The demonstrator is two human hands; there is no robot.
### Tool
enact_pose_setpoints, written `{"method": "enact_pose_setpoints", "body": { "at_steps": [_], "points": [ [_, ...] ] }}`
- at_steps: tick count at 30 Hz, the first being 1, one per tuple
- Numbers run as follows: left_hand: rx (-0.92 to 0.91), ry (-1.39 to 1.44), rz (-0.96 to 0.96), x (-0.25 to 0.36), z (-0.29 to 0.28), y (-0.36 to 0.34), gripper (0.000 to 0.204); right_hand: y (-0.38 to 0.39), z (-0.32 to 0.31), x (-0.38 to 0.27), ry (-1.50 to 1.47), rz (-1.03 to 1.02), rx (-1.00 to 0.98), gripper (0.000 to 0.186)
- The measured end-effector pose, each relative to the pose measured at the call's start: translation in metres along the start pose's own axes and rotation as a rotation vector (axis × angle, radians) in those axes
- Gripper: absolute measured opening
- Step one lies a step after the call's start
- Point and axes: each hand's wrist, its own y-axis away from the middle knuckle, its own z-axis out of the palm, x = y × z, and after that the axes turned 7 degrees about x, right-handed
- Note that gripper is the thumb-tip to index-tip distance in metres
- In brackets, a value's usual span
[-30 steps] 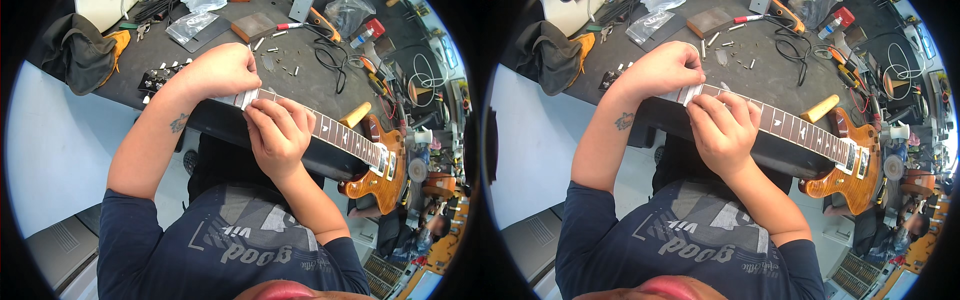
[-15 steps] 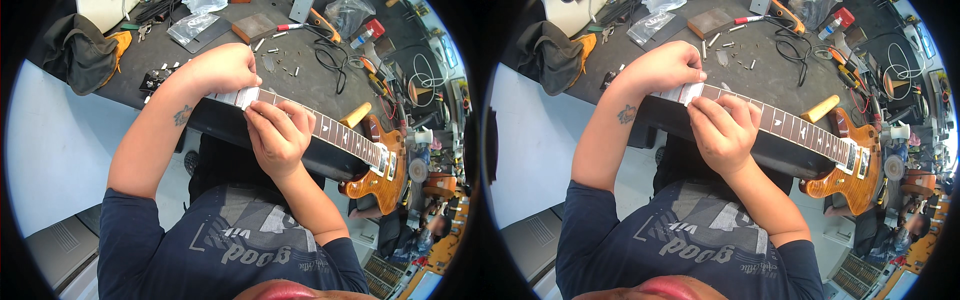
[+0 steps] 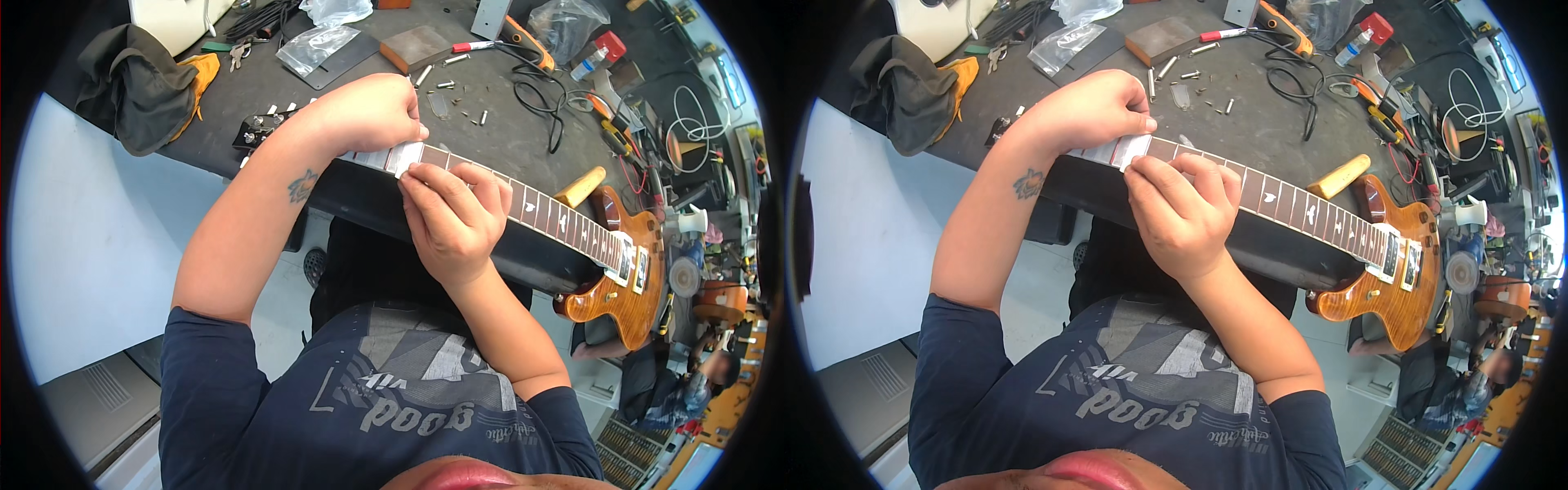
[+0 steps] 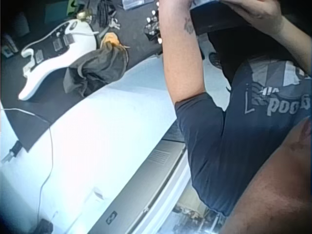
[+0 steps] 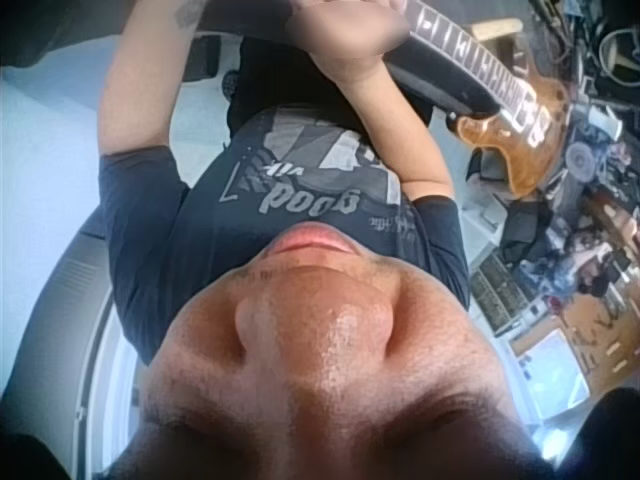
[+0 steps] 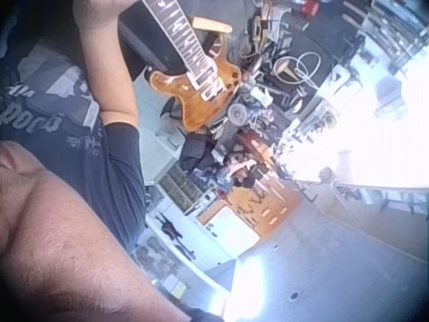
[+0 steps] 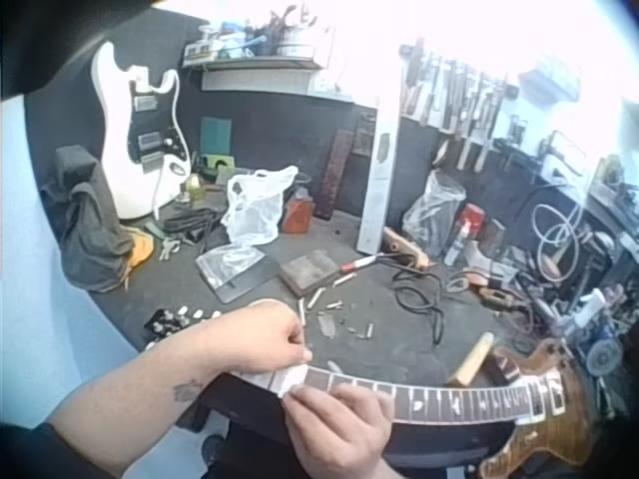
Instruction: The person applies strips of masking tape across the fretboard of an electric guitar by hand, walks over to adjust a knob on an audio mixer, and returns to apply more tape along the fretboard.
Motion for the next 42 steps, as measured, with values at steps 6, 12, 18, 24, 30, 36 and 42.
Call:
{"method": "enact_pose_setpoints", "body": {
  "at_steps": [6,12,18,24,30,36,42],
  "points": [
    [-0.056,0.075,0.252,-0.026,-0.012,-0.003,0.034,0.000,0.002,0.001,0.006,-0.002,0.021,0.023],
    [-0.362,-0.054,0.023,0.003,-0.019,-0.011,0.044,0.000,0.002,0.002,0.010,-0.001,0.031,0.023],
    [-0.203,0.072,-0.034,0.002,-0.009,-0.004,0.040,0.000,0.005,0.000,0.012,0.007,0.033,0.021],
    [-0.182,0.124,-0.055,-0.002,-0.003,-0.006,0.043,0.001,0.003,0.000,0.016,0.007,0.029,0.021],
    [-0.203,0.183,-0.069,-0.005,-0.004,-0.007,0.042,0.000,0.003,0.001,0.022,-0.010,0.034,0.020],
    [-0.264,0.251,-0.107,-0.011,-0.005,-0.010,0.042,0.000,0.003,0.000,0.027,-0.014,0.034,0.020],
    [-0.193,0.057,0.031,-0.020,-0.017,-0.009,0.038,0.000,0.003,0.003,0.027,-0.012,0.031,0.020]
  ]
}}
